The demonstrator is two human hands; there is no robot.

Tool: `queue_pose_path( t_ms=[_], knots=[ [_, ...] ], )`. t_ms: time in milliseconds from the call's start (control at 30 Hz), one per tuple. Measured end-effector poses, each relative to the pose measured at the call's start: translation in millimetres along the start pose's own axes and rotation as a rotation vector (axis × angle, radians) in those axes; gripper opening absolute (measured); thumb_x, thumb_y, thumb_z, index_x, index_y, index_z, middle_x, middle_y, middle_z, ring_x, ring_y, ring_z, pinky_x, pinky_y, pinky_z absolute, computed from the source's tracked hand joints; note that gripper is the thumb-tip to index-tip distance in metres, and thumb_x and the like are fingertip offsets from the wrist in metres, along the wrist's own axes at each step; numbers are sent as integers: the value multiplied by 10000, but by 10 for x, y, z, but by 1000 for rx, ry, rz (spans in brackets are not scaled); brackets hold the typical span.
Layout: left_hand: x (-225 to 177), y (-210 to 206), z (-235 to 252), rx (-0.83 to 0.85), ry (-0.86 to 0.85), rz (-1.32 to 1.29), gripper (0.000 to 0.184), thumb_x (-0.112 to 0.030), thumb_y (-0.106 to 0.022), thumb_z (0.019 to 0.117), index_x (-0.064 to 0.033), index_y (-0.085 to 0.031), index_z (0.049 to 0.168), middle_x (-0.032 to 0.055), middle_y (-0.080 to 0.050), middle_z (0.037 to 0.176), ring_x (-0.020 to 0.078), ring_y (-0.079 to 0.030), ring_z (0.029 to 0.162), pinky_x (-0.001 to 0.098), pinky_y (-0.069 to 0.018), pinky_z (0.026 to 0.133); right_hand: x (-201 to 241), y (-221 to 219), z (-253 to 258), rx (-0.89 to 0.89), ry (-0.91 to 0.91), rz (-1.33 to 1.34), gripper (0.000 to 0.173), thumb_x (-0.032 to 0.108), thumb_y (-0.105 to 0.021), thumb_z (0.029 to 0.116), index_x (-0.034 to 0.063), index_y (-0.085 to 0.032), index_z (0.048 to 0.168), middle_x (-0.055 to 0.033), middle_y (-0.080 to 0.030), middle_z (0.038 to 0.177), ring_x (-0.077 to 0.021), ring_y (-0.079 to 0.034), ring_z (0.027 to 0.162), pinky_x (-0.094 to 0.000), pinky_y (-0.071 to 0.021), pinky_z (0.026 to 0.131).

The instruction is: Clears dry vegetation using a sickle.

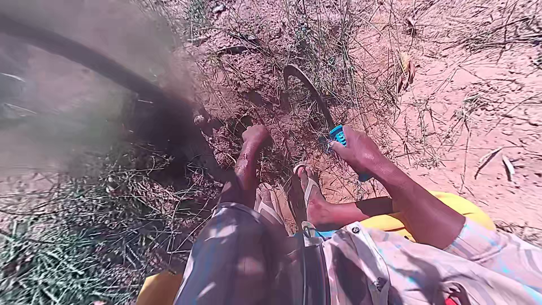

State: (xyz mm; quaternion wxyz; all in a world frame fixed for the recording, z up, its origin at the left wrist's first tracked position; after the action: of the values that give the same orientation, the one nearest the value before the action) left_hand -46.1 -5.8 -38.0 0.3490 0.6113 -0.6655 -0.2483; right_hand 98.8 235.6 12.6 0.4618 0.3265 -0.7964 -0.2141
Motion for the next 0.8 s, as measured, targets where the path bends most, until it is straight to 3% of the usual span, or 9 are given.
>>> queue_pose_path(
  t_ms=[67,133,200,233,333,433,500,667,800],
  knots=[
    [-186,-36,132,-130,-123,-137,400,-259,-697,968,16,-675,1256,308,-626,1320,507,-575,1267,734,-443,976,6,154,-30,-128,61,86,385,319,-534,1077,-20,-519,1260,-228,-627,875,-406,-660,798,-573,-513,679],
    [-456,-134,254,-166,-203,-162,637,-210,-747,927,-58,-501,1495,305,-492,1481,523,-477,1363,732,-435,999,-26,216,-68,-186,80,186,416,323,-538,1074,-15,-521,1314,-228,-623,881,-388,-640,739,-563,-510,642],
    [-731,-309,373,-165,-238,-139,798,-128,-761,881,-149,-396,1591,302,-392,1560,527,-403,1415,722,-447,997,-83,198,-63,-175,60,257,428,334,-546,1068,-2,-526,1333,-218,-632,887,-364,-638,714,-548,-518,634],
    [-835,-380,411,-159,-239,-141,735,-135,-740,909,-153,-427,1574,297,-386,1569,517,-404,1422,705,-455,1005,-102,178,-47,-158,46,269,421,333,-548,1069,-3,-530,1321,-217,-628,891,-365,-636,720,-548,-518,642],
    [-916,-455,483,-144,-215,-223,375,-172,-560,1045,3,-598,1374,298,-540,1447,481,-538,1333,652,-465,1038,-133,99,23,-103,25,259,372,324,-560,1066,4,-563,1256,-199,-634,877,-348,-640,723,-533,-521,653],
    [-582,-340,482,-199,-146,-497,294,-88,-546,1020,87,-642,1236,324,-629,1295,481,-578,1279,649,-440,1061,-102,68,30,-58,28,230,371,315,-578,1060,1,-570,1257,-197,-628,893,-343,-635,751,-534,-518,680],
    [-226,-304,514,-258,-101,-713,303,-122,-522,1050,87,-659,1221,311,-657,1244,448,-609,1235,613,-433,1075,-31,73,2,-66,72,224,368,315,-588,1057,-6,-573,1236,-187,-628,861,-330,-643,735,-525,-527,678],
    [373,-557,726,-360,7,-1106,283,-109,-549,1049,56,-656,1252,249,-697,1151,312,-708,961,485,-553,930,135,-15,-22,-212,267,243,356,271,-590,1042,-39,-549,1212,-151,-589,769,-292,-606,650,-489,-505,606],
    [479,-602,488,-364,-28,-814,283,-88,-553,1034,101,-663,1213,321,-668,1209,440,-652,1147,584,-474,1033,-100,-462,220,135,-12,-78,420,293,-524,1077,-49,-502,1319,-270,-656,1084,-423,-663,1056,-581,-507,891]
  ],
)
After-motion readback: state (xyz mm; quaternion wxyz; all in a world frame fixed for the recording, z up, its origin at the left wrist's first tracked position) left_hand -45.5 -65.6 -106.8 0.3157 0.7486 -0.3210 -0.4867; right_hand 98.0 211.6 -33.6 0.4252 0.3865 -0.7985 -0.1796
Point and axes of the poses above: each hand's wrist, its own z-axis towards the middle knuckle, its own y-axis out of the back of the hand, x = y × z, the point moved 6 cm from there along z, towards the middle knuckle
